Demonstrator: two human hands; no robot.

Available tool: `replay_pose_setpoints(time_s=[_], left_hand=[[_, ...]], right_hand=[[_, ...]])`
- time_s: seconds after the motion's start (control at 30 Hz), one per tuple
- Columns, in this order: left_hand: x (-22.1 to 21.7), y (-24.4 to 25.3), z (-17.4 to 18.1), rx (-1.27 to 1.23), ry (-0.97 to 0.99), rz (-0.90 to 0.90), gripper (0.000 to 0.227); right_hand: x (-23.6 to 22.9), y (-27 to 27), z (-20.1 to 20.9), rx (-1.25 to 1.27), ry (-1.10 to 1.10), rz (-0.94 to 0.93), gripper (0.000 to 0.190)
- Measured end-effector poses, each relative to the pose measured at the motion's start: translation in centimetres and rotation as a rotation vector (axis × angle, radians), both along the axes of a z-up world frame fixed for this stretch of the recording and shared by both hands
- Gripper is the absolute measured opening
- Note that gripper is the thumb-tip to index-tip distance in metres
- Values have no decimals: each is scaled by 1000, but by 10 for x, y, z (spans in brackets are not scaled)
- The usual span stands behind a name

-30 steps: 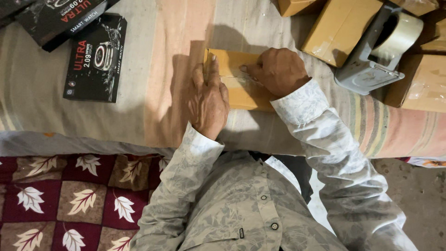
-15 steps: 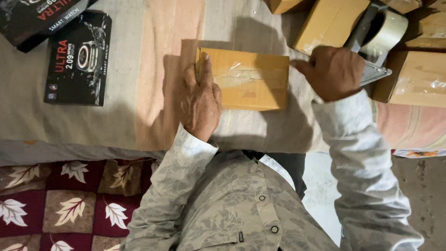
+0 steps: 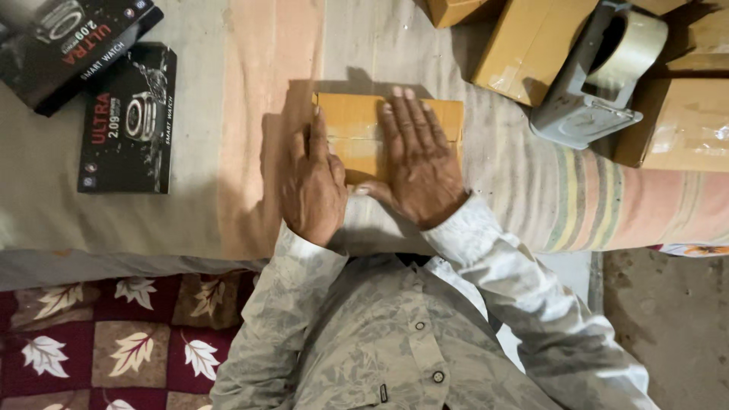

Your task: The person places small black product boxes into larger brown cardboard shipping boxes, folds the flaps, and seals them with clear packing tape using a tape dispenser. The process is repeated for multiple units.

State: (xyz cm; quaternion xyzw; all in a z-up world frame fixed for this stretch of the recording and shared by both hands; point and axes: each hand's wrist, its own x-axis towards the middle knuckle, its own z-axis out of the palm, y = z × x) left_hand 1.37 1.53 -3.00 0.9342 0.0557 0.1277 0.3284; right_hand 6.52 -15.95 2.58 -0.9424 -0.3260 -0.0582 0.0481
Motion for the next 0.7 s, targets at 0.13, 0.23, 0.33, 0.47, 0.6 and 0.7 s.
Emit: replay_pose_setpoints(time_s=[0.13, 0.23, 0.33, 0.47, 0.6, 0.7], left_hand=[[7, 2, 2, 44, 51, 23, 66], [5, 17, 0, 139, -312, -141, 79], [2, 43, -6, 227, -289, -365, 116], [10, 55, -15, 129, -268, -487, 103], [35, 58, -7, 114, -505, -503, 87], [50, 55, 8, -76, -468, -384, 80]], right_hand=[[-10, -23, 2, 13, -58, -75, 119], [-22, -44, 3, 115, -82, -89, 121], [-29, -59, 3, 220, -56, -56, 120], [-23, -69, -5, 228, -138, -15, 105], [7, -79, -2, 198, -363, 160, 87], [28, -88, 11, 536, -68, 99, 74]])
